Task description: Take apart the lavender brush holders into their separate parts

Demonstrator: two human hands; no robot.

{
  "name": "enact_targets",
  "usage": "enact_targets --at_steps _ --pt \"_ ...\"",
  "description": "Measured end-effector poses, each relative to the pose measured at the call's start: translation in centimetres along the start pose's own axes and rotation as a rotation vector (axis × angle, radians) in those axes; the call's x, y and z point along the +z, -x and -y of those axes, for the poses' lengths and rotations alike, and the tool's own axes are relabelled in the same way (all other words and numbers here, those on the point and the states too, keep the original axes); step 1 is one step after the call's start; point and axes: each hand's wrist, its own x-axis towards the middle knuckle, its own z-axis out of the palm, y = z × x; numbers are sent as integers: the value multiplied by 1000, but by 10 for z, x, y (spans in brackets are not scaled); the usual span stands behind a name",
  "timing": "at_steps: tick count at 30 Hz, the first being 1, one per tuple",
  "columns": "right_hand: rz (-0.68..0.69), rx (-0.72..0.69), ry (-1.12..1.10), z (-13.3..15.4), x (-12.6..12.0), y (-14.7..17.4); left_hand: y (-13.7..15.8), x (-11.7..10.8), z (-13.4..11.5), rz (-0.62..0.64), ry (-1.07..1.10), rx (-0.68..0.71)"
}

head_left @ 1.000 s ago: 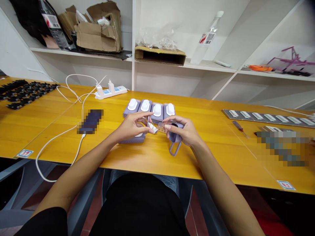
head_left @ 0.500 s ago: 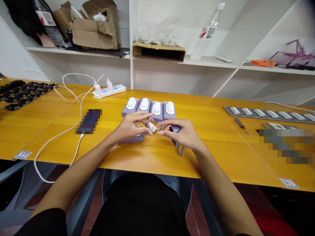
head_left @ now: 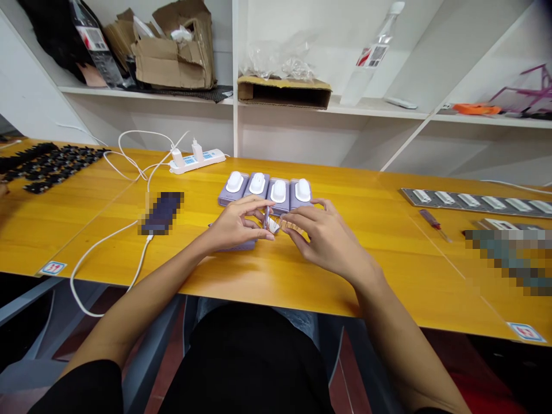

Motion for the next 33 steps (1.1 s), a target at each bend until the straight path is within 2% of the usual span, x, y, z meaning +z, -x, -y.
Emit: enact_targets --at_steps 2,5,7,10,12,15,19,27,30,33 --pt "19 1 -73 1 -4 -8 0 0 1 -11 0 2" --pt "100 51 -343 -3 -5 -23 -1 -2 4 -63 -22 -3" --pt "156 135 -593 -7 -1 -32 -2 -4 5 -106 -47 7" --pt "143 298 -1004 -13 13 -38 -3 -6 5 -129 -56 23" --pt "103 387 -1126 -15 23 -37 -3 -5 3 -110 -19 -1" --pt "28 437 -1158 -14 32 -33 -2 0 2 -70 56 -51" --pt "-19 435 -1156 -11 36 -31 -1 2 3 -67 46 -26" --pt "28 514 -1274 -10 36 -27 0 1 2 -17 45 26" --pt "28 483 -1279 -9 34 -25 0 1 0 -1 88 -8" --pt "-49 379 -1080 -3 32 -21 0 1 0 -16 160 -64"
